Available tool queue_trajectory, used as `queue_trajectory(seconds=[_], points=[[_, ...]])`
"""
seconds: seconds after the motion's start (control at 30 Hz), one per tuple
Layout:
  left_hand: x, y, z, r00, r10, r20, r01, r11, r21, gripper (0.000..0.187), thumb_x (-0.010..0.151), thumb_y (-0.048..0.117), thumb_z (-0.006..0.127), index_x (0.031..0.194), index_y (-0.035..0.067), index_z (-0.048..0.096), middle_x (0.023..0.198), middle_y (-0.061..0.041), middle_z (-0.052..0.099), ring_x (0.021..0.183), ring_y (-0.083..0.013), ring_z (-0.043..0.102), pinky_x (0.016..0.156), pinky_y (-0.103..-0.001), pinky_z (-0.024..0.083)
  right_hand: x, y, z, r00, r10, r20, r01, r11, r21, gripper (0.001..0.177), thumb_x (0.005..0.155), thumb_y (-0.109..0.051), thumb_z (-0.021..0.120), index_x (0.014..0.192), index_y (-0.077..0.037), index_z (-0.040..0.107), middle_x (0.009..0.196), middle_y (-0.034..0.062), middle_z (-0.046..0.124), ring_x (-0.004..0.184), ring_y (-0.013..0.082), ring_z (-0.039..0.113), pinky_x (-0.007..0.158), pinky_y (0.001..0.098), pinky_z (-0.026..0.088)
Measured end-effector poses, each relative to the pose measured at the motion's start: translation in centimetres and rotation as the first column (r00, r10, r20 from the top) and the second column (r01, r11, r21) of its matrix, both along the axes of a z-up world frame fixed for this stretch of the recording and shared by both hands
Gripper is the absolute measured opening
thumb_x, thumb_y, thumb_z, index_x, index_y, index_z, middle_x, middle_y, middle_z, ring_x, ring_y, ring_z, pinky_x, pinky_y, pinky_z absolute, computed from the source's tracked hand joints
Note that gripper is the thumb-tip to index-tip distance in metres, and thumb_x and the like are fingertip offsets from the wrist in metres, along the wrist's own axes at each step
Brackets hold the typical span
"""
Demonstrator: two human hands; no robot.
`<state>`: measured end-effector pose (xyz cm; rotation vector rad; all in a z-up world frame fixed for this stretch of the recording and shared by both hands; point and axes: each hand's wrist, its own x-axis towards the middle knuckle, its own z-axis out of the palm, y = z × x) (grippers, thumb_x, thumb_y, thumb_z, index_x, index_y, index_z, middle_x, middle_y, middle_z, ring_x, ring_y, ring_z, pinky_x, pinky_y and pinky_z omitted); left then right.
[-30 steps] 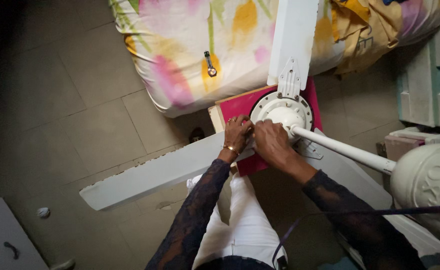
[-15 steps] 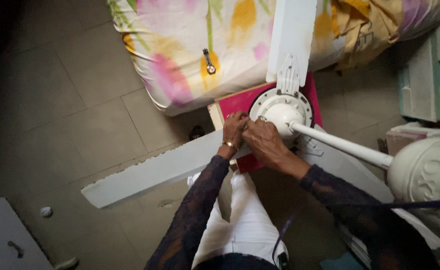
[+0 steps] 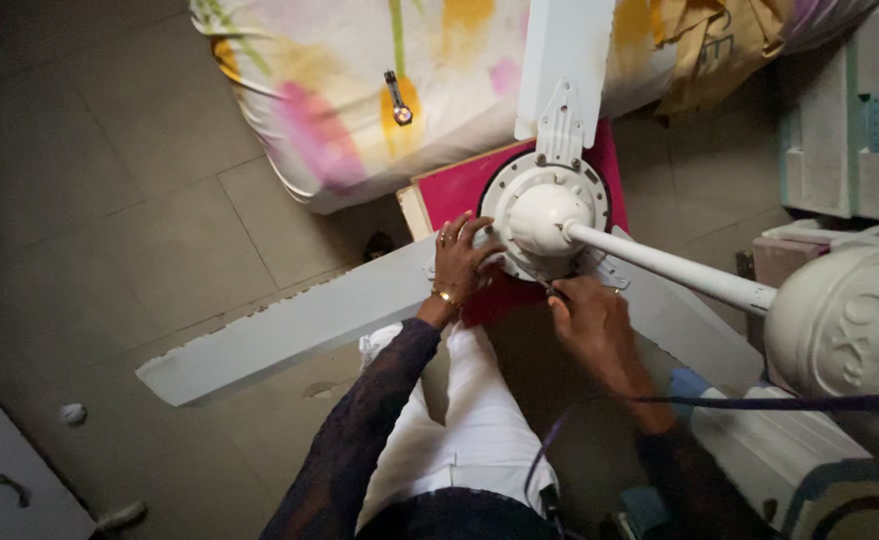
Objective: The person assembles a ceiling fan by attaching the blades to the motor housing. They use a screwdriver to tighten the screws securing each blade to the central hub, working on the fan while it is positioned on a small table.
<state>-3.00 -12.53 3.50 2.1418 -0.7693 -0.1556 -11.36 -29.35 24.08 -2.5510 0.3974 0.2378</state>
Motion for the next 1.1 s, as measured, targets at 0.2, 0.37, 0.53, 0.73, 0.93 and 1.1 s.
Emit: queue_trajectory(seconds=[0.2,0.37,0.53,0.73,0.93,1.1], points=[[-2.3,-1.0,-1.4,0.995,0.096,-0.010,-0.095,0.992,0.080,0.017,0.072,0.024,0.087,0.086,0.028,0.078,0.141,0.001,0.059,0.144,-0.0329,0.041,0.121,-0.057,0.029,-1.7,0.8,-1.7,0.998,-0.054,-0.038,0.055,0.997,0.044,0.023,0.091,-0.017,0.069,0.108,-0.002,0.072,0.101,0.0194,0.071,0.092,0.0392,0.069,0.081,0.0478,0.055],[-2.0,-0.8,-1.7,0.994,0.108,-0.023,-0.106,0.990,0.089,0.017,0.067,0.020,0.086,0.081,0.027,0.079,0.139,0.002,0.060,0.143,-0.0334,0.042,0.118,-0.055,0.029,-0.8,1.4,-3.2,0.998,-0.032,0.049,0.032,0.999,0.001,0.025,0.087,-0.016,0.072,0.107,-0.002,0.072,0.101,0.0180,0.072,0.091,0.0397,0.069,0.080,0.0494,0.054],[-1.8,-0.7,-1.8,0.996,0.085,-0.020,-0.083,0.992,0.098,0.019,0.068,0.022,0.087,0.084,0.030,0.080,0.144,0.004,0.058,0.146,-0.0329,0.040,0.117,-0.052,0.028,-0.7,1.3,-4.4,0.998,-0.036,0.050,0.036,0.999,-0.003,0.024,0.086,-0.015,0.072,0.106,-0.001,0.071,0.097,0.0177,0.071,0.086,0.0389,0.069,0.078,0.0495,0.054],[-1.5,-0.8,-2.1,0.998,0.059,-0.018,-0.057,0.993,0.102,0.018,0.067,0.023,0.088,0.082,0.029,0.079,0.146,0.003,0.057,0.147,-0.0329,0.039,0.120,-0.057,0.026,0.0,2.1,-5.2,0.997,0.049,-0.058,-0.056,0.989,-0.135,0.018,0.083,-0.013,0.073,0.099,-0.004,0.072,0.094,0.0190,0.066,0.084,0.0411,0.066,0.076,0.0512,0.054],[-1.3,-0.6,-2.3,0.999,0.031,-0.019,-0.028,0.990,0.137,0.019,0.063,0.022,0.087,0.078,0.031,0.079,0.143,0.005,0.058,0.145,-0.0308,0.041,0.120,-0.061,0.024,0.6,2.6,-5.5,0.974,0.169,0.149,-0.134,0.967,-0.216,0.024,0.078,-0.003,0.070,0.102,-0.001,0.074,0.097,0.0219,0.064,0.083,0.0409,0.063,0.074,0.0529,0.051],[-1.3,-0.6,-2.5,1.000,0.028,0.013,-0.029,0.996,0.082,0.017,0.067,0.025,0.087,0.079,0.031,0.077,0.144,0.006,0.058,0.146,-0.0298,0.041,0.121,-0.063,0.023,1.3,3.5,-4.8,0.979,0.169,-0.116,-0.191,0.959,-0.211,0.014,0.077,0.000,0.068,0.088,-0.003,0.075,0.095,0.0193,0.063,0.086,0.0398,0.065,0.079,0.0507,0.056]])
